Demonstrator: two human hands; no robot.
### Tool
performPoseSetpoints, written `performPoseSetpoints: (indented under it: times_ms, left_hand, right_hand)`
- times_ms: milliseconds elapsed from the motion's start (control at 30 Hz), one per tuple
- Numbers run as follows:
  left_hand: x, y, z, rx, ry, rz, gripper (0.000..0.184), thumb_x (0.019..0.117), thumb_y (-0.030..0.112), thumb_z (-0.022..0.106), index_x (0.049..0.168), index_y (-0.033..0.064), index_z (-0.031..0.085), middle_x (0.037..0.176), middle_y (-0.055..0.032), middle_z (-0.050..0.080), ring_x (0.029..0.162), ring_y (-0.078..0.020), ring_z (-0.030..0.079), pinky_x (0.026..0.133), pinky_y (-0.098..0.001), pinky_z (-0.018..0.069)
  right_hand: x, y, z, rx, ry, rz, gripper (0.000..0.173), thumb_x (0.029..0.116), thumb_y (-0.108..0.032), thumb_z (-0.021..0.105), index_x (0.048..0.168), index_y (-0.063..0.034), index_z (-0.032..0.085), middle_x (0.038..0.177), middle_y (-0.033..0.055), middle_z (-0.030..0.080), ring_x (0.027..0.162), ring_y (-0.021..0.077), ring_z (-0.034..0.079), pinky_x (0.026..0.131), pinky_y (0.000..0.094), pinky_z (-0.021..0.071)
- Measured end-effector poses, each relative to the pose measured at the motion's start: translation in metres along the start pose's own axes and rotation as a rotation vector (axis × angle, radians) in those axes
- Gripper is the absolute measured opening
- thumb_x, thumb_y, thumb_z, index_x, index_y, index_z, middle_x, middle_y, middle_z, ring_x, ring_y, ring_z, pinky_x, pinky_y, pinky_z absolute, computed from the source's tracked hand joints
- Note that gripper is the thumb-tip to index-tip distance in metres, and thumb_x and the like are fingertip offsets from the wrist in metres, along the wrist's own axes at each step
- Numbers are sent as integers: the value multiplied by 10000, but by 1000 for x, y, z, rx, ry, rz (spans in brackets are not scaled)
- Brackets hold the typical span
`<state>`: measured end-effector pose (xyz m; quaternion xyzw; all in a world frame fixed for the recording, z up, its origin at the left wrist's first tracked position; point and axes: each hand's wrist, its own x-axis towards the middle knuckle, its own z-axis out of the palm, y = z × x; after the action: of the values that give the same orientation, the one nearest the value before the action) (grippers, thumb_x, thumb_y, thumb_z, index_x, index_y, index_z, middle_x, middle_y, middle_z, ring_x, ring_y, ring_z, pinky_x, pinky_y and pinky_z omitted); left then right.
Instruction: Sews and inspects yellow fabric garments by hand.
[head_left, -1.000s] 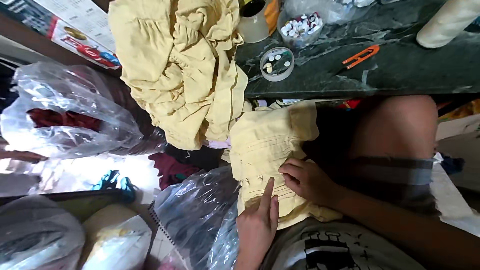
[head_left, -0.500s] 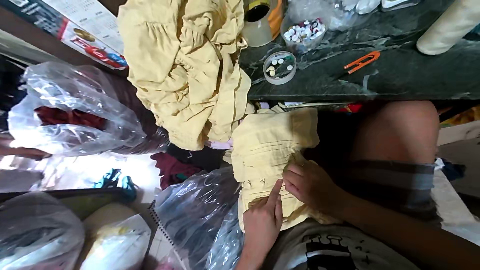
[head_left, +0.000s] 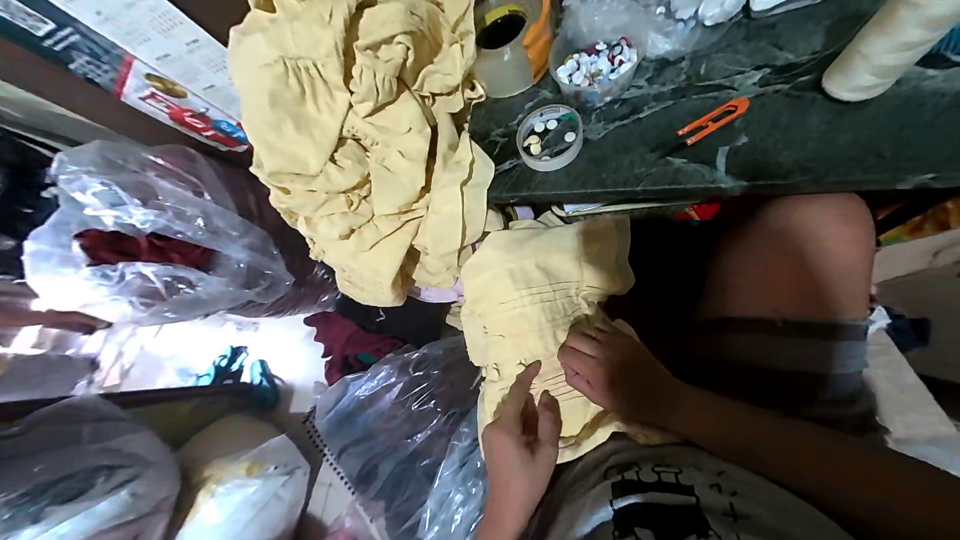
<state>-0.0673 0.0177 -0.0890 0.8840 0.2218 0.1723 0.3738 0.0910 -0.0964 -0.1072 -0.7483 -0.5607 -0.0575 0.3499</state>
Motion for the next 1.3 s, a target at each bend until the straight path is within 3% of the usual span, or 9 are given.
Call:
performPoseSetpoints:
  times_ms: [200,333,467,633,733,800,900,1067,1300]
  left_hand:
    - [-5,-5,-3,102,120,69,472,970,227,594,1374,-18,595,589,26,577,417,-34,461,413,-240,451]
    - [9,-16,-10,-3,254,115,363,1006,158,558,1263,-88,633,613,16,561,450,21,423,439,-160,409]
    - [26,-34,-14,-129,320,-141,313,1036,138,508,1239,-81,599,632,47,562,480,14,509,466,-171,469]
    - [31,-52,-3,-163,234,-244,368,1051,205,467,1276,-63,580,769,-6,662,630,-12,631,609,-216,564]
    - [41,-61,-5,-316,241,-517,577,1128,329,203,1288,-68,591,935,-86,710,785,-64,686,748,-279,587]
    - [45,-70,-9,-416,174,-687,661,1124,439,182,1296,-55,585,1037,-141,709,900,-139,699,830,-360,587]
    - [46,-64,-13,-665,-19,-820,540,1129,402,164,1384,65,499,1102,-39,704,968,-70,688,841,-292,593]
    - [56,-55,-16,-672,-50,-851,315,1118,152,238,1159,59,536,838,25,663,749,-10,658,675,-206,580]
    - [74,-83,-5,-580,230,-765,292,1098,166,437,990,-35,620,750,-33,686,680,-69,685,651,-268,598]
  right_hand:
    - [-1,5,-5,107,-39,-28,175,955,-161,542,887,-112,695,849,59,671,839,241,665,773,420,507]
    - [-7,22,-12,454,129,202,193,944,-182,589,928,-59,737,852,54,692,811,147,654,754,339,546]
    - [2,42,-20,513,169,593,189,991,-125,594,1088,1,694,975,106,684,810,150,655,727,332,575]
    - [25,62,-7,454,52,677,578,972,-294,691,1454,-38,501,1347,208,576,1095,316,639,895,491,565]
    - [36,57,10,499,83,796,787,894,-423,780,1517,-89,432,1483,253,453,1276,410,544,965,580,530]
    - [39,56,20,547,123,950,975,809,-500,838,1551,-90,357,1499,289,402,1314,460,485,995,631,485]
    - [40,49,23,747,-62,1129,1036,903,-561,724,1610,-64,154,1575,280,360,1390,400,474,1098,560,449]
    - [55,39,19,665,-2,957,703,1031,-431,595,1530,8,364,1341,257,610,1265,348,605,1084,538,474]
    - [121,52,5,407,136,691,528,1024,-410,617,1325,14,525,1114,222,671,1019,368,687,880,579,559]
